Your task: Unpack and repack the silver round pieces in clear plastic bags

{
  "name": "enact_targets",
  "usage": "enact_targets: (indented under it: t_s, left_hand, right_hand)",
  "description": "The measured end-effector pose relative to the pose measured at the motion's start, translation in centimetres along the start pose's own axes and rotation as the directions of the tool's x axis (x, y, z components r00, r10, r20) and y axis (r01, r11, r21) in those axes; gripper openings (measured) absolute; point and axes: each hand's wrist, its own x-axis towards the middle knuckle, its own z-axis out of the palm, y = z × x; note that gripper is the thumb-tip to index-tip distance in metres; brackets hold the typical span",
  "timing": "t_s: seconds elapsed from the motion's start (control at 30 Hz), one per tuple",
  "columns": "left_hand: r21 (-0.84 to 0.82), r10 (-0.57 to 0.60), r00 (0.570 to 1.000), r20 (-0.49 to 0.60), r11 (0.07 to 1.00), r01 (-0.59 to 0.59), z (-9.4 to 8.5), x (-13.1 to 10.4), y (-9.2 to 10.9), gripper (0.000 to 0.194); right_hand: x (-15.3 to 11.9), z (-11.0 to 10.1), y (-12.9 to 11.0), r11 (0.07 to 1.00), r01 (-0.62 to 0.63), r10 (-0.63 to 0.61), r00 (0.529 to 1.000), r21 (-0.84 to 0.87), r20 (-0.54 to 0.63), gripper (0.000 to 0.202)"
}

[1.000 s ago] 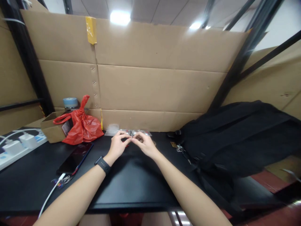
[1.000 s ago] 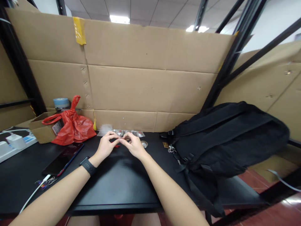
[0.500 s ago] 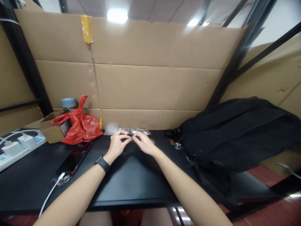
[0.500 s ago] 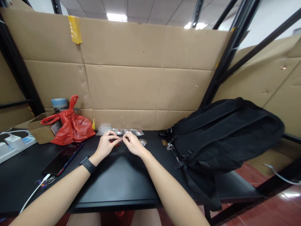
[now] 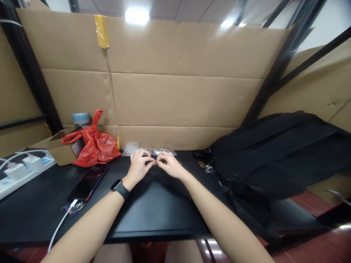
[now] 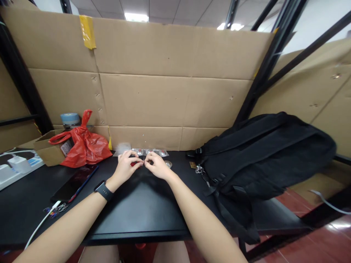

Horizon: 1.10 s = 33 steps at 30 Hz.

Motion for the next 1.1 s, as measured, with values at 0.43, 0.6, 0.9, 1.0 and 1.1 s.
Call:
enact_targets:
  t_s: [0.43,0.6,0.9,1.0,1.1]
  left_hand:
    - [0.131,0.036,0.985,0.168,0.990,-0.059,-0.2,-0.1,-4.4,0.016]
    - [0.131,0.063,0.961,0.270,0.986,-0.101,1.4,-0.2,-4.4,0.018]
    - [0.131,0.053,0.966,0.252,0.987,-0.088,1.8,-0.1,-3.5,0.011]
    - [0.124,0.034,0.976,0.213,0.990,-0.062,1.6,0.0,-3.2,0.011]
    - [0.083,0.021,0.982,0.187,0.996,-0.037,1.4,0.1,-3.0,0.012]
  right_hand:
    - [-1.0,-4.1,2.0,0.931,-0.178,0.204,0.978,-0.318,0.050,0.016]
    - [-1.1,-4.2,2.3,0.954,-0.171,0.214,0.964,-0.247,0.159,0.013]
    - [-2.4,-6.2,6.2,0.801,-0.423,0.485,0.873,-0.423,0.047,0.034]
    - [-2.6,-6.3,6.8,0.806,-0.446,0.517,0.850,-0.390,0.097,0.032]
    - [-2.5,-6.0,6.9,0.809,-0.448,0.519,0.848,-0.380,0.105,0.027]
